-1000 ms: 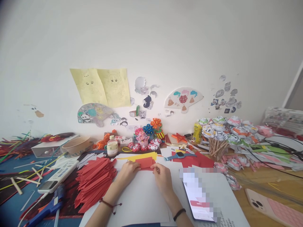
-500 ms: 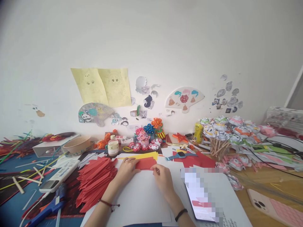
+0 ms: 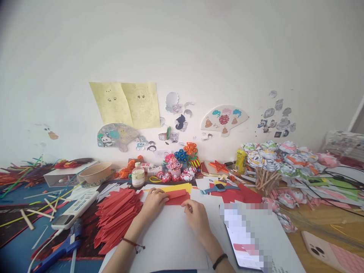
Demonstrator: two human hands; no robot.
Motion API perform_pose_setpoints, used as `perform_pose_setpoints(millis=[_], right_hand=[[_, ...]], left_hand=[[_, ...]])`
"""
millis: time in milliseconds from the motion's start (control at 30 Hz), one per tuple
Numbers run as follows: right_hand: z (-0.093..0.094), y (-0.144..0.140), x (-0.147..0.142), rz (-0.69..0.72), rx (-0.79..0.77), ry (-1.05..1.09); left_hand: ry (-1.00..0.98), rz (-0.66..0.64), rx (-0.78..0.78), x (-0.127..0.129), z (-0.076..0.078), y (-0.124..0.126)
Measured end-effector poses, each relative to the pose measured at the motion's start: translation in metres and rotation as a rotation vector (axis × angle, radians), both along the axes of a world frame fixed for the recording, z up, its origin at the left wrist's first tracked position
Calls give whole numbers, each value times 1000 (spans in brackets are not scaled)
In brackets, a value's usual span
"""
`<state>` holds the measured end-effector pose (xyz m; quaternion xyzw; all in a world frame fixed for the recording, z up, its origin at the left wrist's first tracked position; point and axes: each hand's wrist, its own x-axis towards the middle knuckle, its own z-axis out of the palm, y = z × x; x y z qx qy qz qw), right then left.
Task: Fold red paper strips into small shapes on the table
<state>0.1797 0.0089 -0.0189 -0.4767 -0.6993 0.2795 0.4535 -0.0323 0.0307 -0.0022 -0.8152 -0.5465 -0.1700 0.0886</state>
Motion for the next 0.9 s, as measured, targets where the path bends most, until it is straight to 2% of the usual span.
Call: perform_pose_setpoints(millis=[167,300,367,433,533,600,733,900], right_hand=[[-2,1,0,-6,-1,-29],[-4,3,1,-74,4,-52],[-1,3,3,-158,51,-60],[5,1,4,-210,181,-107],[14,-5,6,-106,407,-281],[16,-9,4,31,470,-382],[9,-14,-1,211,431,-440],[6,-16,-2,246,257,-455]], left_hand=[[46,27,82,3,-5,1],[70,36,134,1,1,-3],[90,22,152,1,8,-10],[118,-6,161,4,15,-22],[220,-79,184,12,20,-44],[307,-127,215,16,19,-59],[327,-173,189,17,11,-79],[120,-172,41,13,9,-82]])
